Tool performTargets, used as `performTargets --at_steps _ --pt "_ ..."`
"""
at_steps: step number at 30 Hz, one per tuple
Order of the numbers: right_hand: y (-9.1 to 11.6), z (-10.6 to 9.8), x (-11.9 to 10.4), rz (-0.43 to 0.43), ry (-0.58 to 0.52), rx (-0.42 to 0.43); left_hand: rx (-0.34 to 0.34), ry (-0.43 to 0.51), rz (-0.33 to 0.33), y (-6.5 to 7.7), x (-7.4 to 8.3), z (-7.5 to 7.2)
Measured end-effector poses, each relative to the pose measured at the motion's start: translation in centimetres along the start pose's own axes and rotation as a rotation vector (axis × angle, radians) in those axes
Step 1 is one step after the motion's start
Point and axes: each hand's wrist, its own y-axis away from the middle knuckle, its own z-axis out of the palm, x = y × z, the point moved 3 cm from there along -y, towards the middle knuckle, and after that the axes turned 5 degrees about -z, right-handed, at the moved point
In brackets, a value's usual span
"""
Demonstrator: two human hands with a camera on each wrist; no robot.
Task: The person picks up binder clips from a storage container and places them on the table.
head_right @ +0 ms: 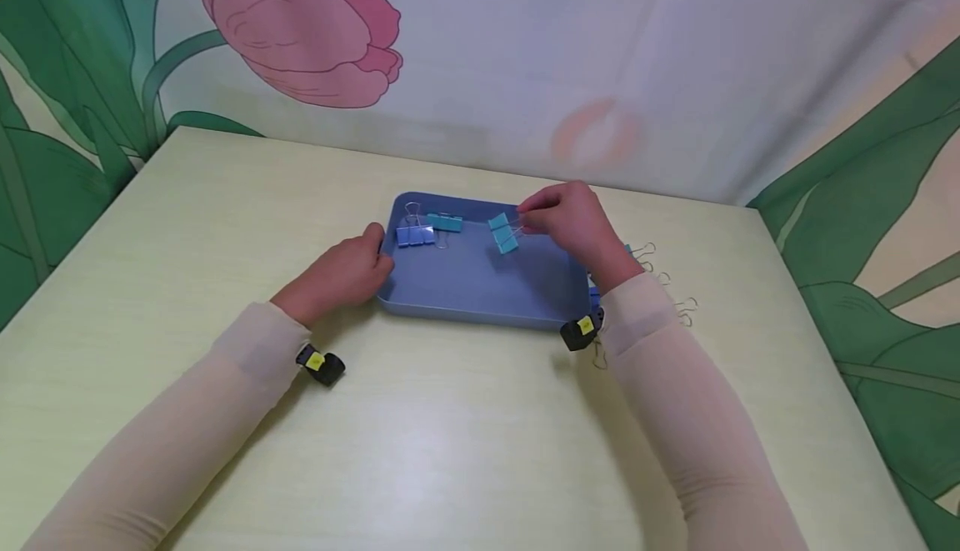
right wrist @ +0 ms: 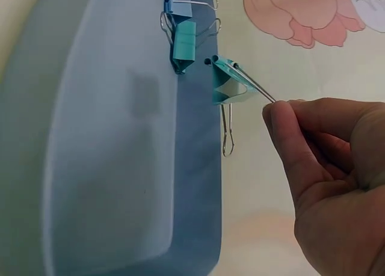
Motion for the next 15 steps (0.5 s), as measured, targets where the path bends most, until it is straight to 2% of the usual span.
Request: performTargets --at_steps 15 --pt "4.7 -3.3 0.4 -0.046 -0.070 0.094 -0.010 -0.004 -0.016 -0.2 -0.1 0.2"
